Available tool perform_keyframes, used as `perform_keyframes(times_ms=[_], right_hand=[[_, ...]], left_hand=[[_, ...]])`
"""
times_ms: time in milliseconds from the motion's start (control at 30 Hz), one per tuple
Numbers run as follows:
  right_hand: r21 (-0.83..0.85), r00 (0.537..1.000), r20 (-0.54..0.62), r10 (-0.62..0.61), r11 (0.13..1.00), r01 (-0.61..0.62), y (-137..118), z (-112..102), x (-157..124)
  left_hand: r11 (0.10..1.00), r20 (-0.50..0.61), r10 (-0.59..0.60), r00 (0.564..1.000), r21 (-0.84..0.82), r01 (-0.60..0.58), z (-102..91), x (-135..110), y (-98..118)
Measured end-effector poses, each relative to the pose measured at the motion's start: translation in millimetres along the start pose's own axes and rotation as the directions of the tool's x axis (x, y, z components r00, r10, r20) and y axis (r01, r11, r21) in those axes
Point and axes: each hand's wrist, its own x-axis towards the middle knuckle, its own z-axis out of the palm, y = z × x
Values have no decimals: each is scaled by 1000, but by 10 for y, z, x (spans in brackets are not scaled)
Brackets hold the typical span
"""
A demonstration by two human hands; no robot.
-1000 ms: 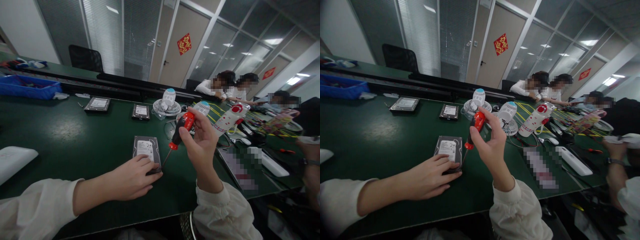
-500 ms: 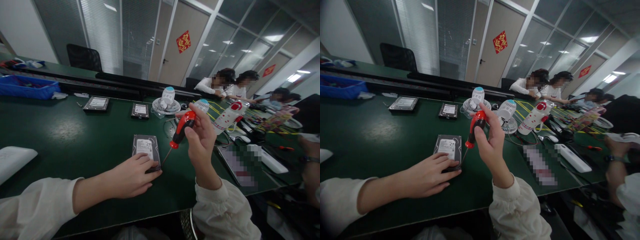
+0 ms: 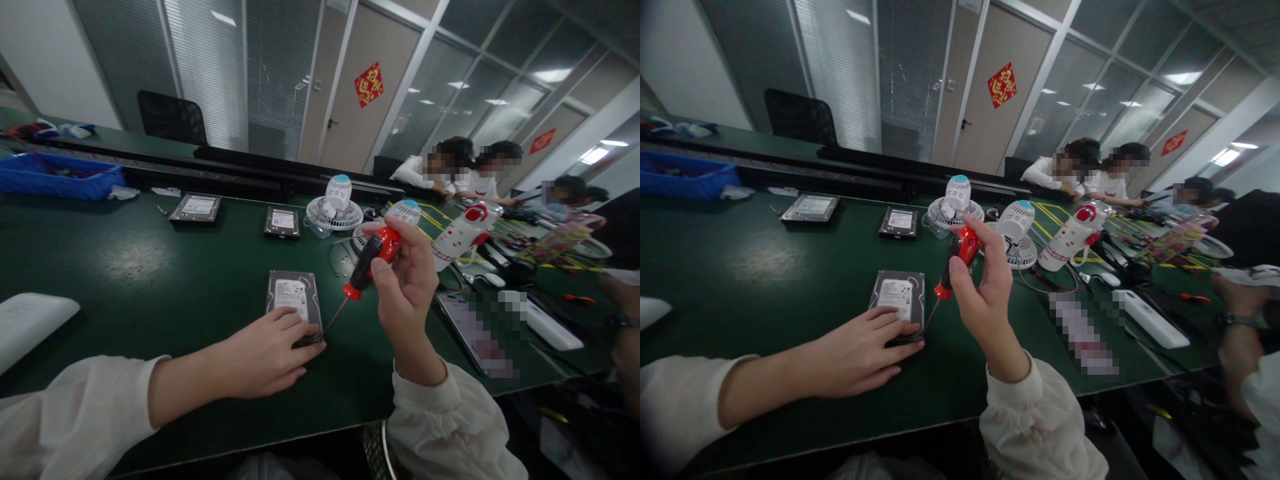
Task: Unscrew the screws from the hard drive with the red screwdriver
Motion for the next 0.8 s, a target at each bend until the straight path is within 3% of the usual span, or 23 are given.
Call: perform_keyframes(times_ms=[133, 333, 533, 800], right_hand=[[-131, 997, -65, -47, 991, 38, 30, -2, 24], [44, 999, 25, 46, 998, -47, 14, 2, -4], [-115, 997, -67, -36, 993, 29, 32, 14, 7], [-46, 1000, -14, -6, 999, 5, 50, -12, -18]], left_hand=[[1000, 12, 4, 1000, 1, -4, -7, 6, 1], [1000, 13, -11, 1000, -5, 11, -5, 6, -1], [1000, 22, 0, 1000, -16, 1, -2, 0, -7], [1000, 13, 8, 1000, -9, -8, -26, 1, -4]])
